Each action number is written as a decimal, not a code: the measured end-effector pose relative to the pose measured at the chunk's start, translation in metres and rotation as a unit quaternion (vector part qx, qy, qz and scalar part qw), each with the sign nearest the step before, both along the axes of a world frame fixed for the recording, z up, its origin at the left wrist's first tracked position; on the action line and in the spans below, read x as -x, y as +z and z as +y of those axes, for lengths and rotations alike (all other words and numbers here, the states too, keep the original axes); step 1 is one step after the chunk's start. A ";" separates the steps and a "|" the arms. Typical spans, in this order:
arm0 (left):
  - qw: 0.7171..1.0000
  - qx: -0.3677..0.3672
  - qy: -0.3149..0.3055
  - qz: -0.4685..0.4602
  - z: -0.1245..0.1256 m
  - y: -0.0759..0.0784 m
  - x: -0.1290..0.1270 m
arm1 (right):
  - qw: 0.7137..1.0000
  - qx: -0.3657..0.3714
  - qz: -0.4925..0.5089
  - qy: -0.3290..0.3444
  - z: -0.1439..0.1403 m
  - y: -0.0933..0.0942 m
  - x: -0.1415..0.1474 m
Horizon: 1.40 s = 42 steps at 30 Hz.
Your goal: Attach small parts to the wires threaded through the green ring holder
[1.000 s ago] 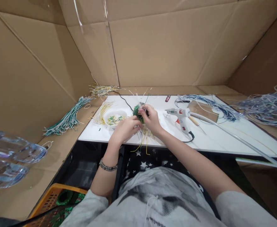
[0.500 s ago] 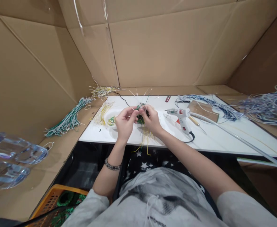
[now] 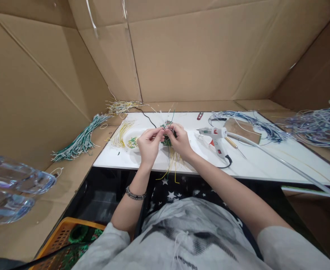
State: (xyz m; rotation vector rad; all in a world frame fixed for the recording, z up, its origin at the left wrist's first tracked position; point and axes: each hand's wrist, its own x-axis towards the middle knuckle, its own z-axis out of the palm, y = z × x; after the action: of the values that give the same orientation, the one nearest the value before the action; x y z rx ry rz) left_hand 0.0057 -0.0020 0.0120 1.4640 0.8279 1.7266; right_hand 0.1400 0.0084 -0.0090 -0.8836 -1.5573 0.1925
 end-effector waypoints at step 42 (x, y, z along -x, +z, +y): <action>0.999 0.040 -0.011 -0.019 0.005 0.002 -0.008 | 1.000 -0.011 -0.017 0.016 -0.004 0.006 -0.002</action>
State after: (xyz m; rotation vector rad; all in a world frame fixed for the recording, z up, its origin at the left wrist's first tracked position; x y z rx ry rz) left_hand 0.0135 0.0034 0.0142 1.3782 0.8476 1.6824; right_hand 0.1418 0.0045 -0.0032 -0.8486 -1.6031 0.1845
